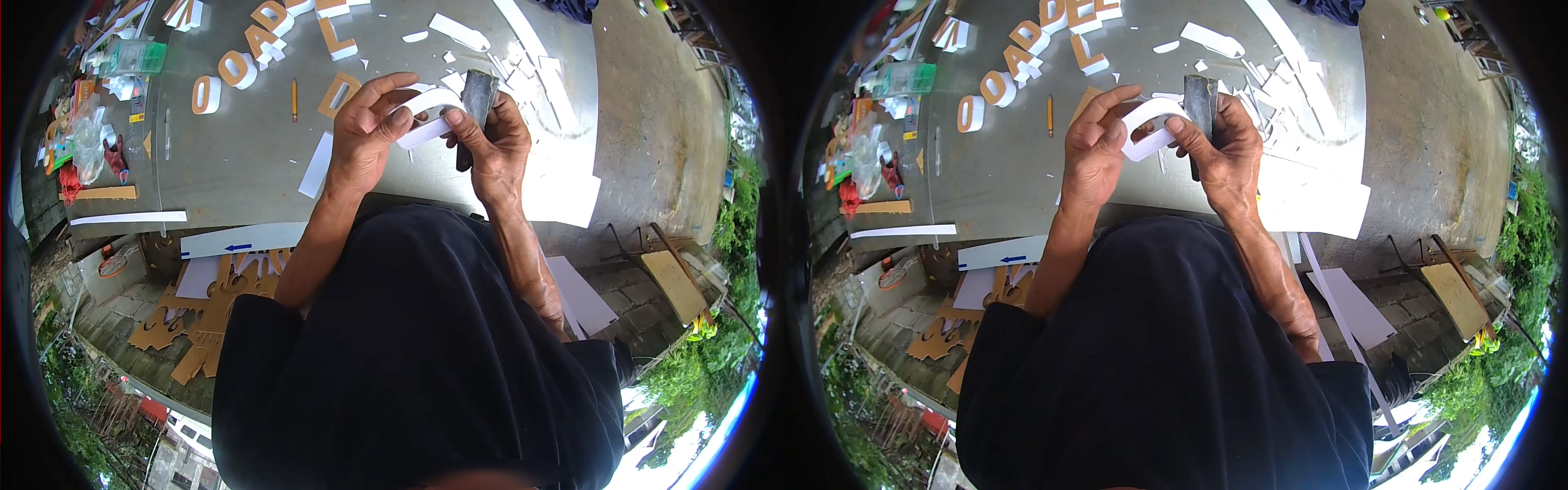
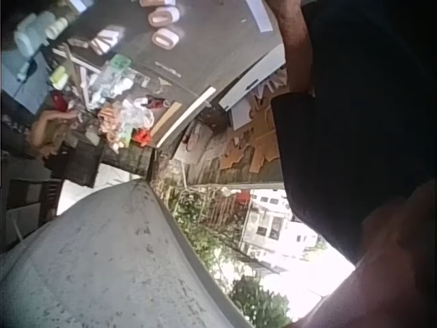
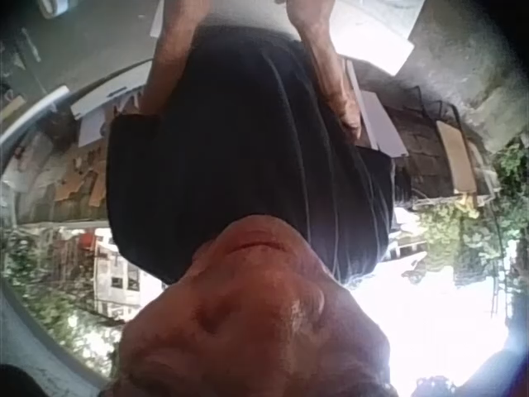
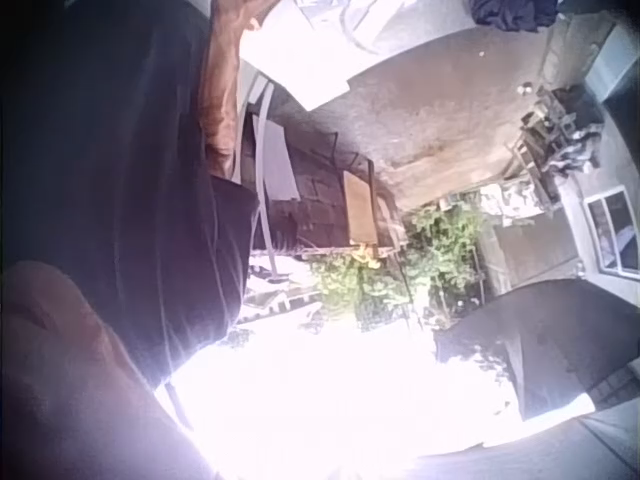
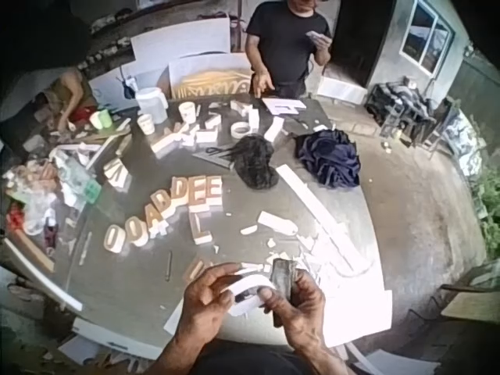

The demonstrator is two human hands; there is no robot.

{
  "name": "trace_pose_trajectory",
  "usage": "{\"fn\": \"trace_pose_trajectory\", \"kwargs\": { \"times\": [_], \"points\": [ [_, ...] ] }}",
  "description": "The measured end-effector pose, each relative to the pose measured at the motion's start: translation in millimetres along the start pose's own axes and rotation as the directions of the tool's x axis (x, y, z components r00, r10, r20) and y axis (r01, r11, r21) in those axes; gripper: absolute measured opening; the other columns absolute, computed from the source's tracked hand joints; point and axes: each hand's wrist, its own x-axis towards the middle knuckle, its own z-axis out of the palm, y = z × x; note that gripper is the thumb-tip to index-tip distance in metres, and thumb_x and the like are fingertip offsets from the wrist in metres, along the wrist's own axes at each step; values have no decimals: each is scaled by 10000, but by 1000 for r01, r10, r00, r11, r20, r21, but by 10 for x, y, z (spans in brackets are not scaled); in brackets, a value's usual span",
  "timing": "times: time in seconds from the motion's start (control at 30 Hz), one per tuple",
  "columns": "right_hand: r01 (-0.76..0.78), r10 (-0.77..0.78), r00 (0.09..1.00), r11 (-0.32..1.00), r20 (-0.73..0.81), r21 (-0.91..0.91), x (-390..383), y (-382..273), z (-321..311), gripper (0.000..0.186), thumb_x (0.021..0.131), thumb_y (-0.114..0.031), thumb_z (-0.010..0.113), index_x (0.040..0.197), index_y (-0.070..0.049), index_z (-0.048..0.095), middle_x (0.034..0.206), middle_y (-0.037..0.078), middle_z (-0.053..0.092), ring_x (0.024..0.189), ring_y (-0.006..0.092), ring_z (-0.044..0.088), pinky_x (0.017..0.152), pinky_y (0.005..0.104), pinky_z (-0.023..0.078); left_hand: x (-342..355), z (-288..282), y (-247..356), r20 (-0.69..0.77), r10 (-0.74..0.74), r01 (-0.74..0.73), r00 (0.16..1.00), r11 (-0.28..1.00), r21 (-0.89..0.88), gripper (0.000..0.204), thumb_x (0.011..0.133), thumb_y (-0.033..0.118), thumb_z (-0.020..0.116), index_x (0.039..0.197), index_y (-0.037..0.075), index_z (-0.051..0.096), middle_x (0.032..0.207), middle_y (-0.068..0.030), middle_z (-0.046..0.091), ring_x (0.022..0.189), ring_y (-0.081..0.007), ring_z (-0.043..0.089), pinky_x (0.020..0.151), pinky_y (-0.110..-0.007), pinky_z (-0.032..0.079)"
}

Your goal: The recorder uses sandpaper and hands to refine the edges of cut-out foam or PVC letters for a sign.

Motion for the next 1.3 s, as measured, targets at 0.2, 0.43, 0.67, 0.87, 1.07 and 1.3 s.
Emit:
{"fn": "trace_pose_trajectory", "kwargs": {
  "times": [0.2,0.43,0.67,0.87,1.07,1.3],
  "points": [
    [-141,125,989,957,80,255,-79,-58,82,342,914,-161,740,1150,29,580,858,110,674,692,136,651,578,276,533,-34,-70,-216,-154,-36,10,987,986,-169,229,951,69,658,1161,-21,648,1052,-126,699,917,-199,694,880,-326,543],
    [-211,198,973,971,117,115,-48,53,-233,505,856,-104,780,1268,19,517,1026,113,565,711,158,641,430,260,490,52,-235,-61,-7,110,-109,994,990,85,182,985,124,608,1128,14,635,1043,-87,638,921,-235,664,686,-402,572],
    [-231,212,969,961,126,152,-53,185,-373,335,923,-123,663,1171,77,560,978,139,673,764,210,685,612,300,583,56,-300,28,74,148,-157,986,979,133,225,948,132,666,1139,17,637,1003,-82,637,859,-205,660,670,-387,576],
    [-110,119,987,990,112,-85,-85,36,-331,352,946,-217,686,1213,10,644,1073,113,731,910,148,680,845,288,525,41,-243,27,-128,136,-123,982,987,100,183,871,53,754,1024,-19,685,826,-71,689,738,-167,691,694,-276,535],
    [-20,76,980,956,183,-294,-44,-223,-12,366,1001,-156,595,1357,-70,598,1097,114,734,976,134,684,801,262,540,53,22,44,-249,65,-14,966,980,201,114,891,43,731,971,-22,684,855,-77,692,750,-137,671,674,-250,521],
    [518,-338,849,682,406,-516,-204,33,90,489,905,108,560,1373,-33,546,1446,210,499,1314,389,506,1056,425,487,156,15,-77,-317,308,-158,897,893,420,135,897,68,732,953,-36,666,846,-85,686,695,-132,651,620,-262,532]
  ]
}}
